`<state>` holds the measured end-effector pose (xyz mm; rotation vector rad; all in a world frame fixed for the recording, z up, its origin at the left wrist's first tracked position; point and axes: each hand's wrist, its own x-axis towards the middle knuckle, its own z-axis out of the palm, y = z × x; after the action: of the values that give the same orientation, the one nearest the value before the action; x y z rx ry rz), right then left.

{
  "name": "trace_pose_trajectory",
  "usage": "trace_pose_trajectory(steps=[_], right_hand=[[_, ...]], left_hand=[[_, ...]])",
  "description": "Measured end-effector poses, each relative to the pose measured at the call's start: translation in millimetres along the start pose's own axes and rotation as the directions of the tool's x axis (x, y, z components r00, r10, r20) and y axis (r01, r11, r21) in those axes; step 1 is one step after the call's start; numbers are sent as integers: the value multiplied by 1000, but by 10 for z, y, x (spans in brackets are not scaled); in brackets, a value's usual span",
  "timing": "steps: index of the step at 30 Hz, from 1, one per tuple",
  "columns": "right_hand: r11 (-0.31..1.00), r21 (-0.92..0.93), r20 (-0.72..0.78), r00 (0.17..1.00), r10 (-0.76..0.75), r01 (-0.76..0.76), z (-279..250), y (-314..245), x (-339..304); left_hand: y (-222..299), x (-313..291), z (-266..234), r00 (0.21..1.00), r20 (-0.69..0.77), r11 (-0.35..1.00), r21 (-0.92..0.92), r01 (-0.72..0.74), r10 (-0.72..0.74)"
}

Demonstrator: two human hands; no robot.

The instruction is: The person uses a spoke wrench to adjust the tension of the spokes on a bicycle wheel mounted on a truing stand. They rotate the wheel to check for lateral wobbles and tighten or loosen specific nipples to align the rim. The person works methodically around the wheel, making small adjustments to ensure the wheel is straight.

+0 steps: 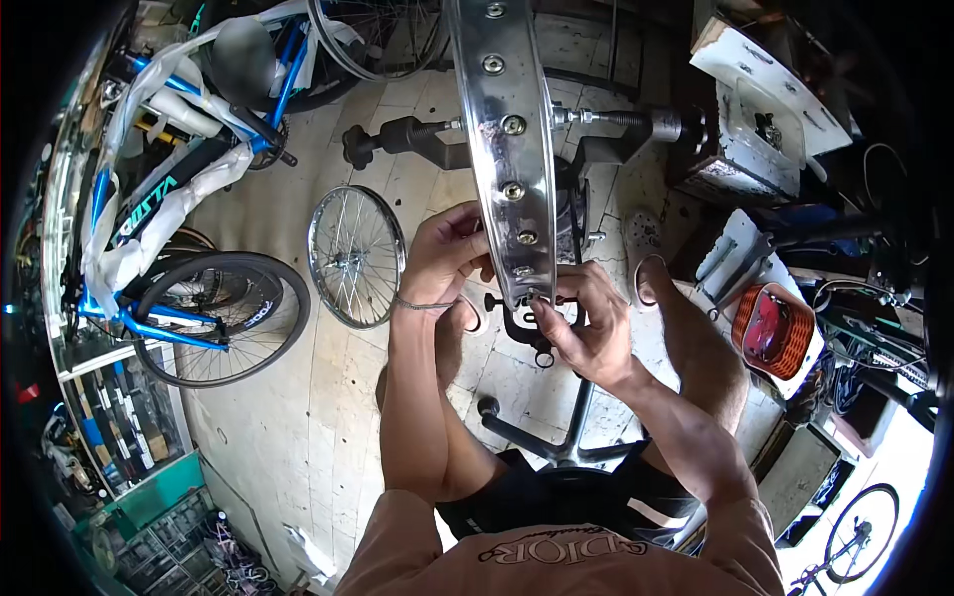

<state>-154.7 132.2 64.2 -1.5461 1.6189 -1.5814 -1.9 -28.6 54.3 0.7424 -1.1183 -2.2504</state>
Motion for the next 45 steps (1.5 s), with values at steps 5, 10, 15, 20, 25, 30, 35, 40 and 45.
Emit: trace_pose_trajectory(steps=[5, 10, 15, 20, 25, 30, 35, 40, 45], right_hand=[[1000, 11, -24, 999, 21, -21, 31, -69, 59], [995, 77, -67, 995, 70, -65, 59, -111, 88], [998, 52, -48, 999, -20, 22, 109, 23, 8], [994, -70, 11, 996, 90, -89, 179, 173, -174], [896, -27, 52, 895, 443, -442, 223, 141, -215], [893, -44, 77, 889, 451, -449, 259, 423, -262], [845, -8, 71, 843, 534, -535, 296, 385, -200], [819, -26, 92, 814, 573, -574, 292, 381, -168], [861, -50, 94, 856, 509, -507, 299, 481, -203]], left_hand=[[-47, -29, -9, 999, -28, 998, -46, 40, -42], [-15, -9, 60, 991, -76, 993, -51, 103, -107], [-12, -59, 33, 990, -118, 996, 35, 87, -82], [-195, -117, 44, 976, -131, 973, 130, 192, -175], [-646, -208, -373, 984, -138, 945, 291, 150, -114], [-492, -96, -107, 949, -114, 924, 219, 312, -293], [-489, -84, 34, 954, -140, 933, 214, 289, -263], [-457, -65, 54, 968, -81, 923, 291, 251, -238], [-314, -99, -42, 933, -107, 874, 326, 359, -343]])
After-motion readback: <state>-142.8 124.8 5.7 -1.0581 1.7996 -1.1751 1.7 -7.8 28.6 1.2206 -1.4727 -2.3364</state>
